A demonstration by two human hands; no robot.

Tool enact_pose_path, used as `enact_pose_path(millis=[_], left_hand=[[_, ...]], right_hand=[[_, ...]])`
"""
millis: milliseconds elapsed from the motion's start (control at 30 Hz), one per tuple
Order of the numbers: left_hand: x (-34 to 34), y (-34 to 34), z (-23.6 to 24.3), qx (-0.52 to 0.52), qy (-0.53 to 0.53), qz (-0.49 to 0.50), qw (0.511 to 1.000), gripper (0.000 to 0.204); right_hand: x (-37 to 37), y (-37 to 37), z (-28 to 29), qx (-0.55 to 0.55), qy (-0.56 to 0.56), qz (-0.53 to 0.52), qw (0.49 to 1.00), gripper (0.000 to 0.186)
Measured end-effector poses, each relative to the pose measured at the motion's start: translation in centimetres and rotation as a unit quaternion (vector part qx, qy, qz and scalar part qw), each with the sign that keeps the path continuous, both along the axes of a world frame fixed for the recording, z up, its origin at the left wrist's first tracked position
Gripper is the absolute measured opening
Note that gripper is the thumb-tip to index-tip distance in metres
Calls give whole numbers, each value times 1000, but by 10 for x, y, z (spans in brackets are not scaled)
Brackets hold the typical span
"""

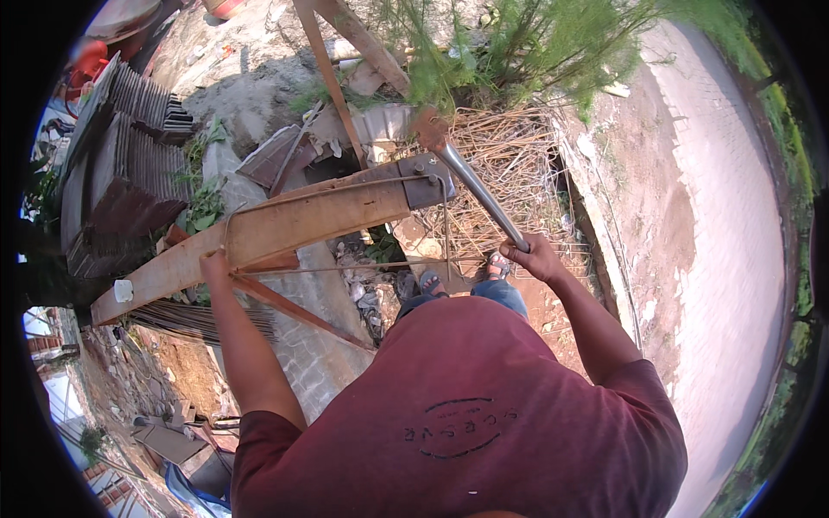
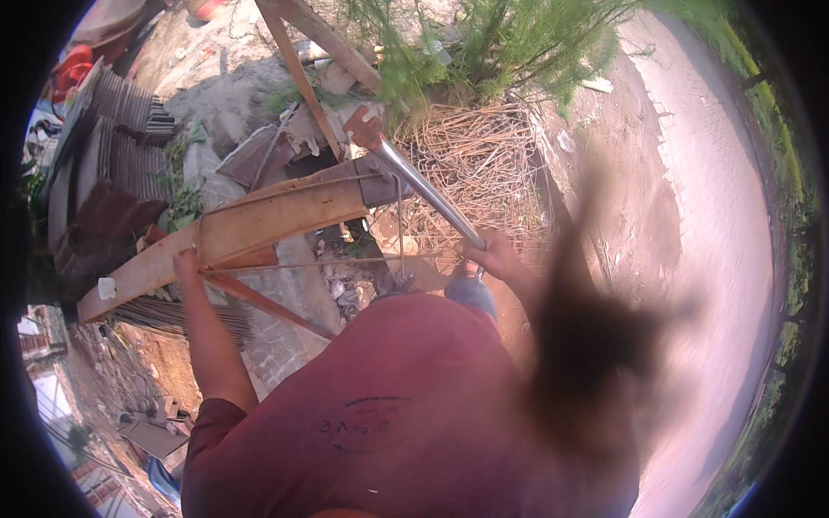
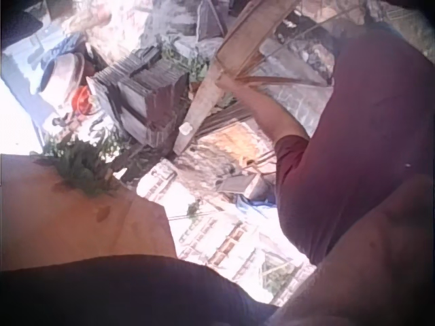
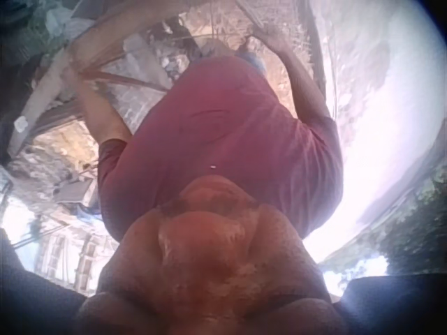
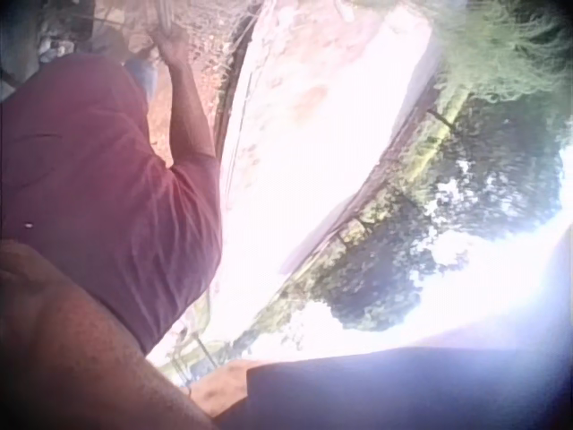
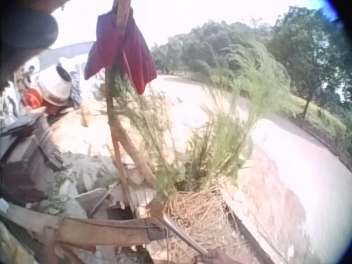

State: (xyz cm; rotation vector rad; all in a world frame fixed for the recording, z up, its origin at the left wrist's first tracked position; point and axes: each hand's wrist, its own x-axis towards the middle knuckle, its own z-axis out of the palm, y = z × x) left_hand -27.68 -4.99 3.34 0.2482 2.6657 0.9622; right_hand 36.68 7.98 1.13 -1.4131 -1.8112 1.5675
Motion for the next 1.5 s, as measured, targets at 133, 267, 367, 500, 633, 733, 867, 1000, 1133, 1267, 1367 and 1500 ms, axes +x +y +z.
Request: enact_pose_path(millis=[133,267,367,500,633,733,867,1000,1133,1267,1367,1500], left_hand=[[7,2,31,10,-73,-32,997,26],[-28,-9,35,117,-142,-16,983,24],[-26,-2,49,280,-219,-8,935,27],[13,12,53,355,-178,-85,914,34],[-24,46,-5,331,-38,-130,934,38],[-56,50,-23,315,81,-135,936,42],[3,97,42,206,242,-121,941,48],[12,87,90,205,257,-139,934,51],[-23,59,70,169,216,-136,952,54],[-19,45,50,93,157,-133,974,49],[-32,33,34,6,183,-172,968,44],[-34,41,25,-6,143,-165,976,35]], right_hand=[[-35,-12,25,-98,48,8,994,28],[-48,-2,59,-46,49,29,997,31],[-50,22,63,36,34,31,998,30],[-62,50,81,82,45,-22,995,37],[-70,61,81,68,77,-40,994,35],[-85,73,82,95,94,-55,989,35],[-73,103,97,142,70,-104,982,33],[-77,116,107,212,36,-161,963,29],[-53,84,78,258,-46,-222,939,33],[24,40,12,314,-248,-167,901,40],[35,21,7,269,-366,-143,879,42],[58,45,-22,266,-375,-64,886,41]])
